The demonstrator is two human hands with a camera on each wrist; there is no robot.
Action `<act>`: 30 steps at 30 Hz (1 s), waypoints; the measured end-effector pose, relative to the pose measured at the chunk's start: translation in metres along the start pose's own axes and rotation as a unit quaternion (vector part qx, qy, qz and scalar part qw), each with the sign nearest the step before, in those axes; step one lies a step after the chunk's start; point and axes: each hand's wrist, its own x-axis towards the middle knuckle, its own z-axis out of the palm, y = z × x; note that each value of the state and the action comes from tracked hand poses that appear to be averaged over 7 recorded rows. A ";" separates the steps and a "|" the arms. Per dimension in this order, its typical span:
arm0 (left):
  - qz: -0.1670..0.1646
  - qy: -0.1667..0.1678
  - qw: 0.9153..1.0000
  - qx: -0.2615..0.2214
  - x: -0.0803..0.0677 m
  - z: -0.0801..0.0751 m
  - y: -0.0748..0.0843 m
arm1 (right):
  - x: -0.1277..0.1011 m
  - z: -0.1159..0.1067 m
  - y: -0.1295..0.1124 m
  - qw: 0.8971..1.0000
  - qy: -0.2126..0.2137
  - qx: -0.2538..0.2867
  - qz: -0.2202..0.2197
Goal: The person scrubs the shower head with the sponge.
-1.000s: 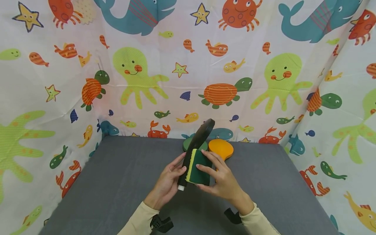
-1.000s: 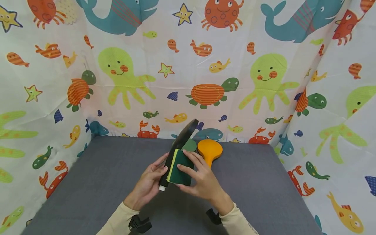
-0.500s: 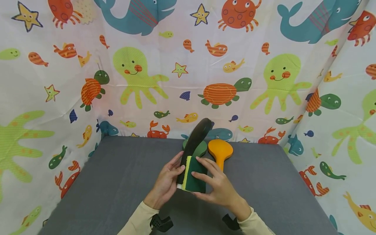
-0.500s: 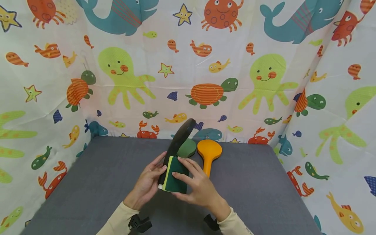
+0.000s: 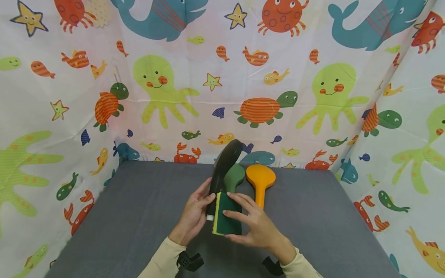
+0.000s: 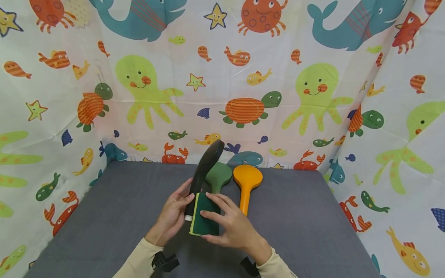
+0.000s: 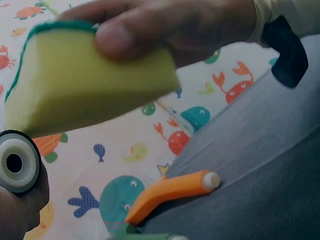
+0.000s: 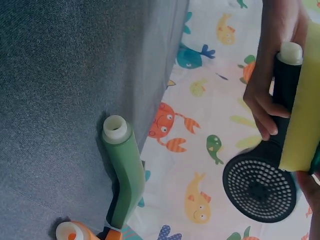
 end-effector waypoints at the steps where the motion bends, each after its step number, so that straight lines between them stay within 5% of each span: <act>1: 0.002 0.006 1.000 0.001 0.001 -0.002 0.000 | -0.001 0.000 0.000 1.000 -0.002 -0.003 0.000; 10: 0.012 0.076 0.997 0.026 0.011 -0.018 -0.005 | -0.006 -0.011 0.006 0.999 -0.016 -0.023 0.039; 30: 0.020 0.150 0.976 0.154 0.023 -0.044 -0.012 | -0.031 -0.035 0.039 0.992 -0.015 -0.057 0.108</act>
